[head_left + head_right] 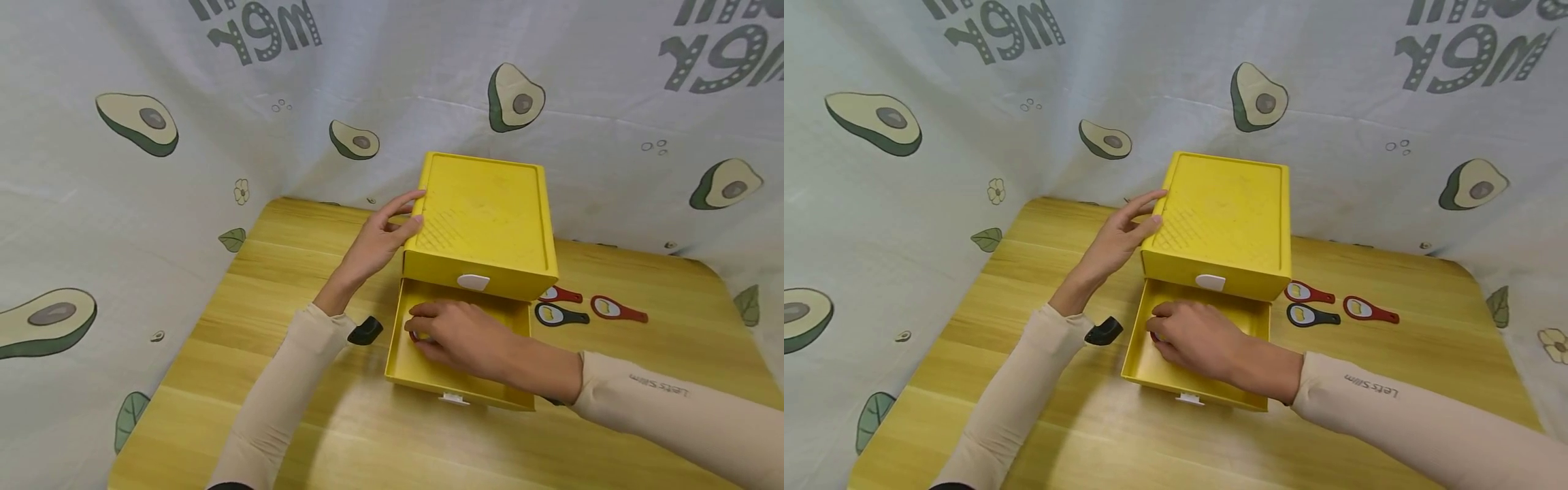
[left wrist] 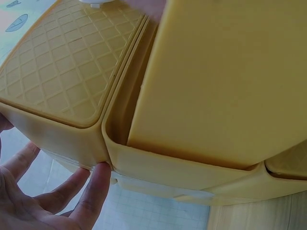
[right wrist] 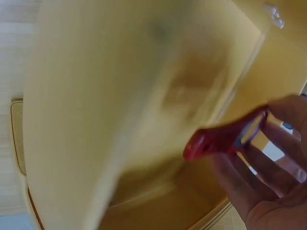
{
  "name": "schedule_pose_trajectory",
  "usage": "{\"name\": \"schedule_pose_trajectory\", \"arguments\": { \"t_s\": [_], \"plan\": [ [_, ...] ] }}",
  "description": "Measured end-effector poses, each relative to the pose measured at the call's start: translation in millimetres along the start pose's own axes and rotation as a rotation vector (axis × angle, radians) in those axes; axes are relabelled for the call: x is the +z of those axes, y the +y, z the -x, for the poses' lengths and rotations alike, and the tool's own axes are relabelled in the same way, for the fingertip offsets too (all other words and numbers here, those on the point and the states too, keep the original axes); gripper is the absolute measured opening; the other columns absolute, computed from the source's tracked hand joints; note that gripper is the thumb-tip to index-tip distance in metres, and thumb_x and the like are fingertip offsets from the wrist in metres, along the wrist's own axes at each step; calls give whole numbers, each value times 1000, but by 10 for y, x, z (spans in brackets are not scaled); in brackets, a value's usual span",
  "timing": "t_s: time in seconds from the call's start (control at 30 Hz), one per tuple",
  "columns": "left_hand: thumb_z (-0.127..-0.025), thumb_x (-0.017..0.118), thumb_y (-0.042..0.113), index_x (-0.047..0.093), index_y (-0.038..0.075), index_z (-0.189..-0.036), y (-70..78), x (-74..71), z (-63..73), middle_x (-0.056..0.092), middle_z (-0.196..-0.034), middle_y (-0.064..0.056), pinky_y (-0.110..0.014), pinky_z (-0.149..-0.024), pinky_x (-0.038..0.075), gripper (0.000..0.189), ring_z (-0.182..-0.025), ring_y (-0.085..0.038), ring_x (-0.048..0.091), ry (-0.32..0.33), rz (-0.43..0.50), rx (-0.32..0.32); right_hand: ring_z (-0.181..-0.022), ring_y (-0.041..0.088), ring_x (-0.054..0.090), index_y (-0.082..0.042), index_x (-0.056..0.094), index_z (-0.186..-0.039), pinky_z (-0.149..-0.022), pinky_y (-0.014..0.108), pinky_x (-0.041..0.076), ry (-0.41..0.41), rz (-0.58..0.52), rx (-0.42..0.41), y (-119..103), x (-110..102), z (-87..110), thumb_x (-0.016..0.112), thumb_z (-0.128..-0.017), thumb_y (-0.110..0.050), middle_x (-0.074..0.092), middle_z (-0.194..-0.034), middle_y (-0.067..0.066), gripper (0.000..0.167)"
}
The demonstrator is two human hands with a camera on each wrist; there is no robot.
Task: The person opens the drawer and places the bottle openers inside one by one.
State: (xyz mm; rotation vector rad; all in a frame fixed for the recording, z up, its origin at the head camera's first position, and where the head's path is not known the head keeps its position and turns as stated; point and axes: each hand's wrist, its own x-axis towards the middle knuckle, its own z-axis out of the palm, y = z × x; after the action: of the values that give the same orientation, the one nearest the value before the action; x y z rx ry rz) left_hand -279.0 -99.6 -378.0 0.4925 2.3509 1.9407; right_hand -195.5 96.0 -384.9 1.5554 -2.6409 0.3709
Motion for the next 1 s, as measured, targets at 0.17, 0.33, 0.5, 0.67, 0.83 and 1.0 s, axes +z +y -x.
{"name": "schedule_pose_trajectory", "arguments": {
  "t_s": [0.17,0.33,0.5,0.67,0.83,1.0],
  "plan": [
    [-102,58,37,50,38,-147,-2,8,-2,49,-146,-6,-41,-90,50,45,-102,-25,61,5,-1,-2,-103,30,71,-11,75,-117,-78,39,60,25,29,48,-4,-13,4,78,-89,-20,69,-125,16,30],
    [-102,58,37,50,38,-146,-4,10,-4,50,-145,-5,-42,-88,51,45,-101,-25,61,7,-2,-2,-105,30,70,-10,75,-115,-78,39,60,23,20,81,0,-42,75,79,-87,-14,71,-120,13,28],
    [-102,58,38,50,40,-145,3,11,-6,50,-145,-5,-38,-86,51,44,-101,-25,61,9,-6,-6,-100,27,72,-7,77,-110,-79,38,59,57,0,88,17,-59,193,77,-87,-10,74,-112,10,24],
    [-102,58,38,50,39,-146,16,17,-5,50,-145,-6,-37,-86,50,45,-102,-25,61,11,-8,-9,-94,23,72,-8,78,-106,-75,36,60,87,0,113,25,-87,316,78,-85,-8,75,-106,6,21],
    [-102,58,37,50,39,-146,19,14,7,49,-146,-6,-44,-90,50,45,-102,-25,60,16,2,-13,-94,22,73,-9,78,-107,-75,36,60,93,-2,160,31,-141,424,80,-83,-8,76,-106,4,24],
    [-102,58,38,50,40,-146,14,17,9,49,-146,-5,-42,-90,50,45,-103,-25,60,19,-4,-12,-97,26,73,-8,77,-109,-76,40,60,123,21,162,37,-206,528,81,-81,-7,75,-109,7,28]
  ]
}}
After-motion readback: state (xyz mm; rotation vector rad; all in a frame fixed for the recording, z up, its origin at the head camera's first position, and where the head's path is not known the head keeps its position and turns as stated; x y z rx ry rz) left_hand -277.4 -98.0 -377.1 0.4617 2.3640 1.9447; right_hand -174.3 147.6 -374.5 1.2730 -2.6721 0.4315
